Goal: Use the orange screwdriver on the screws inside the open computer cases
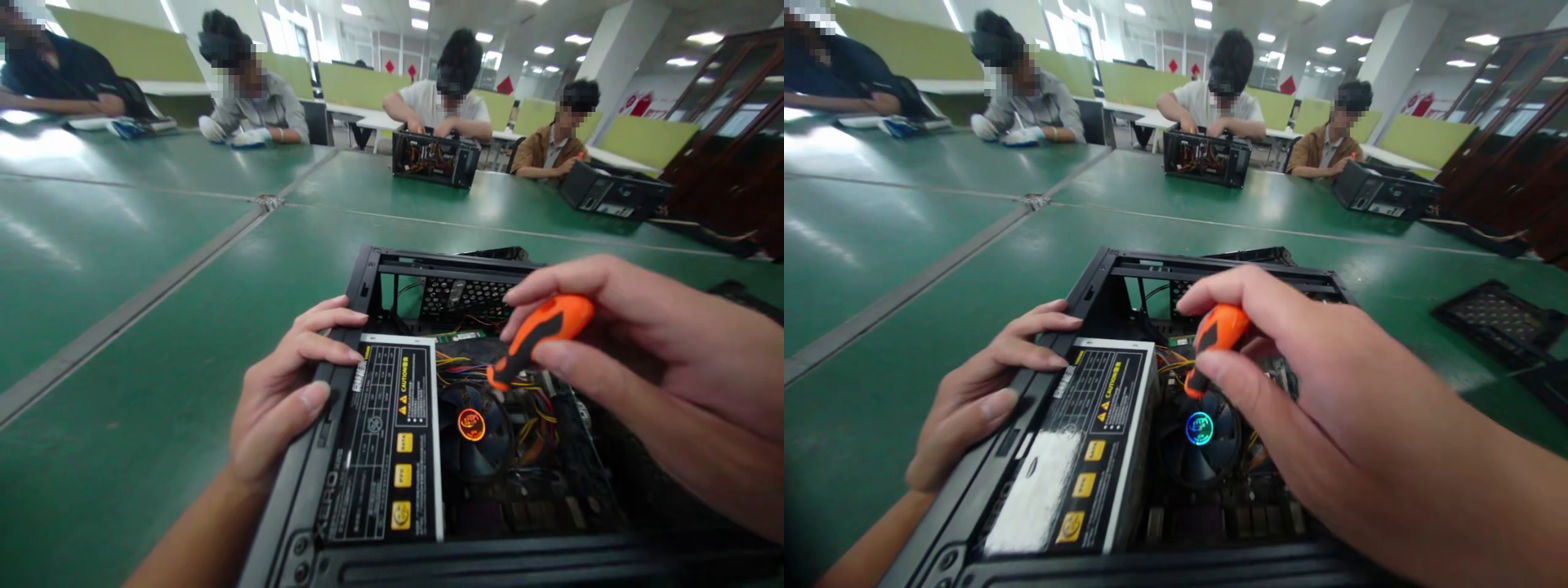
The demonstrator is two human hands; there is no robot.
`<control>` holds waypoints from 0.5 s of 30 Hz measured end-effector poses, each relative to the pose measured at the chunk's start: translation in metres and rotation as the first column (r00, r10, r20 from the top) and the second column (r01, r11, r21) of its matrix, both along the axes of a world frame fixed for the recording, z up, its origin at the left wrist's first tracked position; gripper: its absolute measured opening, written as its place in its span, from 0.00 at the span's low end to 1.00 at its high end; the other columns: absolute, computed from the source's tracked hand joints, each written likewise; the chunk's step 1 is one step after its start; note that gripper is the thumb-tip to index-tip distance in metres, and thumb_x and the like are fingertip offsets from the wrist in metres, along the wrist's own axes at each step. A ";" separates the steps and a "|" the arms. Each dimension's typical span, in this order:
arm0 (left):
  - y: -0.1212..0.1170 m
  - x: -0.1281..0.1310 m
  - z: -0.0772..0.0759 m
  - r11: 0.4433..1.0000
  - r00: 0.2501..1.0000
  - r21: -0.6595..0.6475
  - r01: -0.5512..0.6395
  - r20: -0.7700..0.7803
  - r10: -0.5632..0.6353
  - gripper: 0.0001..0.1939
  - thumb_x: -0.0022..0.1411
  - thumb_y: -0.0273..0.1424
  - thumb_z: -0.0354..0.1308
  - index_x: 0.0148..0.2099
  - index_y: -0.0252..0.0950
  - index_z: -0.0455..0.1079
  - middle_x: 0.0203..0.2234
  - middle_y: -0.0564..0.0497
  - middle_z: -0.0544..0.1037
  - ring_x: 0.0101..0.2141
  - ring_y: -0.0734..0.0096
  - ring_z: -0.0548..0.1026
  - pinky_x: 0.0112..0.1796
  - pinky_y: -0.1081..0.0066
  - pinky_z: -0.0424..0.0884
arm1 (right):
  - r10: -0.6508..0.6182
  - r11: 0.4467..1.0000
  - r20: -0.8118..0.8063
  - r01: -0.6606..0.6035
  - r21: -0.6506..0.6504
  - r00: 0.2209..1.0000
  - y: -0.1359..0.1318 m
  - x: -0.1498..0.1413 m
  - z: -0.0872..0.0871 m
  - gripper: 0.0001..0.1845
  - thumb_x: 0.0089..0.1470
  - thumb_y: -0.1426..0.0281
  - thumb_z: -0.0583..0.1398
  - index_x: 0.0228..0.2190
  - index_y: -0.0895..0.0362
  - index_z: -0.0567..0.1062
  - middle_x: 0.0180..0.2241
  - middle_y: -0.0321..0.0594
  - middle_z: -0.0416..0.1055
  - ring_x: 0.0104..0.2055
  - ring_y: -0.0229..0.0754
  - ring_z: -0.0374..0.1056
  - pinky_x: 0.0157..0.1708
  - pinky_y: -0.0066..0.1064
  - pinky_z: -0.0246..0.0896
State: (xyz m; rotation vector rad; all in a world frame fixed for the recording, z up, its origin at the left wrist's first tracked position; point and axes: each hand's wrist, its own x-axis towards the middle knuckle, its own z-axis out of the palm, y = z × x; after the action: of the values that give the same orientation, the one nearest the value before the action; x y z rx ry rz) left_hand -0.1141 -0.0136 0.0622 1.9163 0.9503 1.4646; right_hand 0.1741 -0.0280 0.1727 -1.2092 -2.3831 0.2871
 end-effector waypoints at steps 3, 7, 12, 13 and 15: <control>0.000 -0.002 0.001 1.000 1.000 -0.008 -0.002 -0.023 0.002 0.10 0.60 0.39 0.56 0.40 0.45 0.76 0.51 0.52 0.76 0.62 0.50 0.61 0.62 0.52 0.56 | -0.013 1.000 -0.009 0.013 0.009 1.000 0.015 -0.005 -0.001 0.13 0.63 0.68 0.55 0.49 0.51 0.70 0.42 0.38 0.75 0.39 0.44 0.73 0.34 0.31 0.68; -0.001 -0.002 0.001 1.000 1.000 -0.019 -0.006 -0.028 0.005 0.10 0.60 0.38 0.56 0.40 0.45 0.76 0.51 0.52 0.76 0.62 0.49 0.61 0.62 0.51 0.57 | 0.042 0.996 -0.006 -0.042 -0.076 0.999 0.022 -0.015 -0.011 0.13 0.64 0.71 0.54 0.50 0.52 0.68 0.44 0.37 0.75 0.42 0.42 0.72 0.40 0.32 0.65; -0.002 0.001 0.000 1.000 1.000 -0.025 -0.005 0.018 0.005 0.10 0.58 0.36 0.56 0.40 0.44 0.76 0.51 0.50 0.76 0.62 0.47 0.60 0.62 0.50 0.57 | 0.043 0.993 0.022 -0.041 -0.113 0.999 0.022 -0.016 -0.017 0.14 0.65 0.70 0.54 0.51 0.50 0.67 0.45 0.34 0.74 0.44 0.39 0.71 0.42 0.31 0.62; -0.003 0.001 0.000 1.000 1.000 -0.025 -0.006 0.017 0.007 0.10 0.58 0.36 0.56 0.40 0.43 0.76 0.51 0.50 0.76 0.62 0.47 0.60 0.61 0.49 0.57 | 0.043 0.992 0.023 -0.040 -0.117 0.999 0.022 -0.016 -0.018 0.14 0.65 0.70 0.54 0.51 0.49 0.67 0.45 0.33 0.74 0.44 0.39 0.71 0.42 0.31 0.62; -0.003 0.001 0.000 1.000 1.000 -0.023 -0.007 0.010 0.008 0.10 0.59 0.36 0.55 0.39 0.43 0.76 0.50 0.50 0.76 0.62 0.47 0.61 0.61 0.49 0.57 | 0.043 0.992 0.018 -0.041 -0.121 0.999 0.022 -0.016 -0.018 0.13 0.65 0.70 0.54 0.51 0.49 0.67 0.44 0.32 0.74 0.44 0.38 0.70 0.43 0.31 0.62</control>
State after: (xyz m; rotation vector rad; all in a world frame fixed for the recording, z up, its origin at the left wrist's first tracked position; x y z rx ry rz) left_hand -0.1127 -0.0162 0.0626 1.8890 0.9664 1.4606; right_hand 0.1585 -0.0061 0.1545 -1.2217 -2.4421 0.4397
